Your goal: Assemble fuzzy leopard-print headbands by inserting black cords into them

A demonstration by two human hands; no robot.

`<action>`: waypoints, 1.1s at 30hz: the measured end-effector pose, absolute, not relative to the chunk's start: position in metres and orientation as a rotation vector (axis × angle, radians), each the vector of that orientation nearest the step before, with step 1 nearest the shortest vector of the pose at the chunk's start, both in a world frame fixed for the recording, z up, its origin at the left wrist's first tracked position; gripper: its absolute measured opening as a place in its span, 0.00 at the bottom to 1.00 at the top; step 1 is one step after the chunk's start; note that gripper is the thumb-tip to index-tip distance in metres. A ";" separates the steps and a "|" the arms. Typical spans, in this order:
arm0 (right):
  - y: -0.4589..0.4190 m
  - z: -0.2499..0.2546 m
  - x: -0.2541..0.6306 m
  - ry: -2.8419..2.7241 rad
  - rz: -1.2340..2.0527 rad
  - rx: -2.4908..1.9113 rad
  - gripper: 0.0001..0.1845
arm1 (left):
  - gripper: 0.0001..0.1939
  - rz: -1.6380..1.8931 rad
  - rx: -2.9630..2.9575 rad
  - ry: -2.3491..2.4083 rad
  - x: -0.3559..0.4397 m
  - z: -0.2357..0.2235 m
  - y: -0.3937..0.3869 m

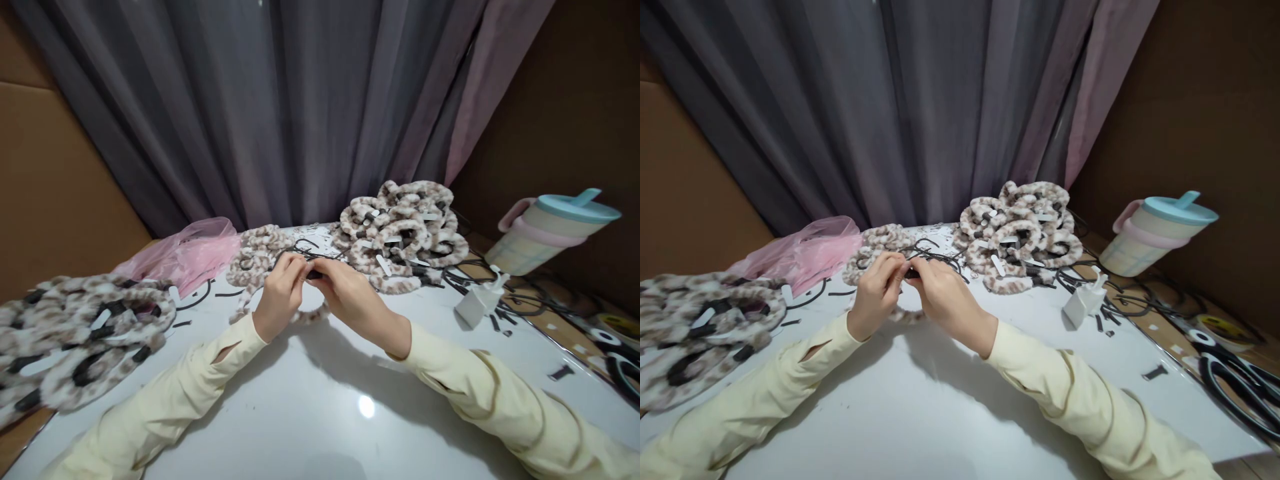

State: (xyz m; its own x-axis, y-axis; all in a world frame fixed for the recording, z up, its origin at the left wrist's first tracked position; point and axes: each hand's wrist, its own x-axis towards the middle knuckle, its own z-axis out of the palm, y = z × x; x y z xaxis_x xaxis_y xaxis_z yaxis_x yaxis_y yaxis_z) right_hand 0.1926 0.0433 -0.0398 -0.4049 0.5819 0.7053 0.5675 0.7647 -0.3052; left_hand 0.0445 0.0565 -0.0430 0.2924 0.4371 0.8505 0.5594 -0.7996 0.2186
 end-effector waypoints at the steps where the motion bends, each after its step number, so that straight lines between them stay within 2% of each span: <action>1: 0.044 -0.041 0.193 -2.073 -0.023 -0.823 0.06 | 0.06 -1.541 -2.419 -0.940 0.044 -0.042 0.056; 12: 0.041 -0.033 0.196 -2.179 -0.431 -0.633 0.08 | 0.08 -1.578 -2.464 -1.030 0.045 -0.031 0.049; 22: 0.045 -0.030 0.199 -2.186 -0.456 -0.573 0.08 | 0.11 -1.493 -2.696 -1.062 0.039 -0.020 0.050; 28: 0.046 -0.041 0.204 -2.147 -0.676 -0.590 0.14 | 0.13 -1.592 -2.715 -1.537 0.042 -0.019 0.050; 33: 0.049 -0.052 0.205 -2.225 -0.854 -0.516 0.11 | 0.15 -1.795 -2.826 -1.930 0.044 -0.023 0.055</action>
